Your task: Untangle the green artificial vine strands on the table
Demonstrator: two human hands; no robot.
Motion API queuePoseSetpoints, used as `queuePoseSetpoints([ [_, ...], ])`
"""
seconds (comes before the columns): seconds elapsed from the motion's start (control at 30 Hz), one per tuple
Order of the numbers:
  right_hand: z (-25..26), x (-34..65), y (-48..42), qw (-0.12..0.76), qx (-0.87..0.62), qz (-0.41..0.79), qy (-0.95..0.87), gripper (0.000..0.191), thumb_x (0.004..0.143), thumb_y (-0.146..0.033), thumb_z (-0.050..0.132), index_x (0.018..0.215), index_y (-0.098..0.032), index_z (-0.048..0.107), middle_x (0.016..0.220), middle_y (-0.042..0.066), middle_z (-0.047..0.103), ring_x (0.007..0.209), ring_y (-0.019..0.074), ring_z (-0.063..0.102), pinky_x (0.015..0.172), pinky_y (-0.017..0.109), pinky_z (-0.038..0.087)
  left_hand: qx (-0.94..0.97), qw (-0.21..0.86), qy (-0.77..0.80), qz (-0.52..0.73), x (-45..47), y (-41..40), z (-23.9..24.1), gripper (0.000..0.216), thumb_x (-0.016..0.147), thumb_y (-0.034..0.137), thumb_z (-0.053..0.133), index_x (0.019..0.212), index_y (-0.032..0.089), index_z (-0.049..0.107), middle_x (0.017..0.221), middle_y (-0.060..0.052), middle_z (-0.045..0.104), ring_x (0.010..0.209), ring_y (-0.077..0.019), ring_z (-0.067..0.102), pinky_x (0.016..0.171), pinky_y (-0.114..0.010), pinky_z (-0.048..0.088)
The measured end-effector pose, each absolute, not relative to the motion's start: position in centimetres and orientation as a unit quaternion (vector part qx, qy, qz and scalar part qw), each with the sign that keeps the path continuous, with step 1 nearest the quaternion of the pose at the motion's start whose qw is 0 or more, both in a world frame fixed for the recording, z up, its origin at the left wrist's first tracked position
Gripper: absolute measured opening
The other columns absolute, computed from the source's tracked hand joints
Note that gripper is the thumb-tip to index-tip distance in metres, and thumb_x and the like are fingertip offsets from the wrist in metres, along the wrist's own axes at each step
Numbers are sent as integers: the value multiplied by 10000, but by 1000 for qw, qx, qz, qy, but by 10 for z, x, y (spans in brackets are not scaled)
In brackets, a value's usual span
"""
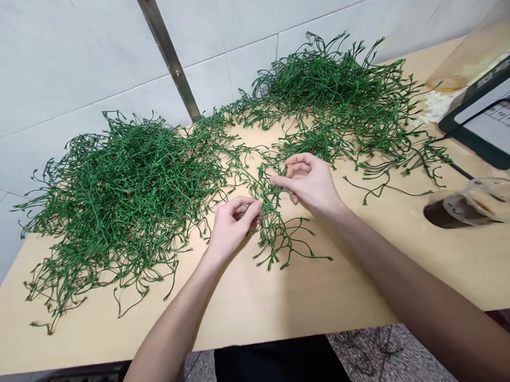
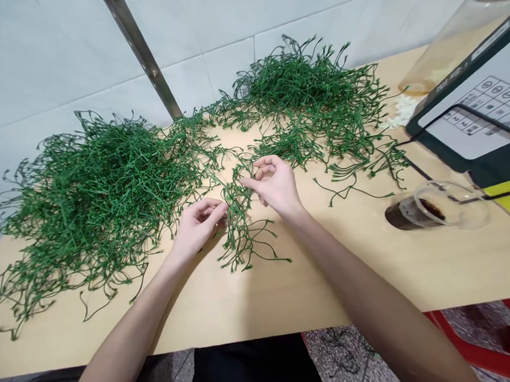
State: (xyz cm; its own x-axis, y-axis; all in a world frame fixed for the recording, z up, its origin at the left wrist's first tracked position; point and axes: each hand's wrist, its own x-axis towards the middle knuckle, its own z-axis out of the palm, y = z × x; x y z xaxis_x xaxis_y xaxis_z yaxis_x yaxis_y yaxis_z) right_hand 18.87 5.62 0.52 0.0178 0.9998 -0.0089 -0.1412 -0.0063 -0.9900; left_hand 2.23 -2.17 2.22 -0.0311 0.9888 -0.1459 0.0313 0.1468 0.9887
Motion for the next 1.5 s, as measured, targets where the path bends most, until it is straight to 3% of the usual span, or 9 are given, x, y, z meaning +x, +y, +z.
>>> queuePoseSetpoints([
  [0.13,20,194,54,605,-422,506,-446,302,650,-197,745,757,-248,467,596,-89,414,406,60,351,360,243,299,488,475,582,444,24,-24,19,324,760,479,728,779,161,671,561,23,580,504,-93,535,514,-219,464],
  [0.23,36,199,48,634,-336,525,-456,285,720,-297,693,673,-257,416,514,-95,305,386,76,310,384,257,292,526,432,594,429,24,-25,17,313,793,469,699,788,156,687,567,12,593,500,-98,522,516,-230,443],
  [0.33,45,196,36,546,-254,608,-517,267,739,-408,705,648,-240,518,511,-61,447,398,96,437,408,279,375,561,398,598,411,24,-26,16,303,811,454,686,800,152,705,592,-1,612,503,-97,495,510,-239,394],
  [0.47,39,185,27,463,-232,605,-605,170,801,-371,672,737,-216,649,698,13,671,689,170,656,663,341,551,588,389,582,405,23,-25,17,253,796,412,712,782,159,707,606,3,611,528,-100,484,519,-243,362],
  [0.57,29,180,28,419,-291,534,-674,79,809,-272,657,829,-204,691,838,30,717,808,168,661,769,335,541,588,386,583,408,20,-23,18,218,772,371,737,815,160,711,718,-28,679,611,-127,567,595,-259,429],
  [0.7,23,182,32,355,-313,501,-724,211,772,-192,658,980,-201,689,985,55,737,927,197,678,846,361,542,628,316,576,417,14,-20,19,151,785,321,713,793,171,723,890,-72,712,784,-176,634,705,-286,476],
  [0.83,21,184,33,335,-339,482,-735,276,771,-238,687,1043,-196,678,1022,75,747,975,221,691,926,392,533,630,322,589,391,10,-19,17,194,825,360,683,861,173,720,811,-41,703,667,-147,594,627,-264,447],
  [1.27,14,185,40,375,-359,479,-708,194,719,-217,696,905,-164,698,815,63,729,808,206,685,799,363,542,577,390,564,444,8,-16,13,288,690,178,771,959,171,669,854,-14,625,734,-104,590,713,-232,492],
  [1.5,3,183,46,420,-325,527,-664,191,659,-226,748,820,-170,660,791,40,689,737,161,619,726,318,523,509,459,562,462,11,-16,24,272,788,357,697,955,153,629,847,-22,659,594,-85,613,589,-215,483],
])
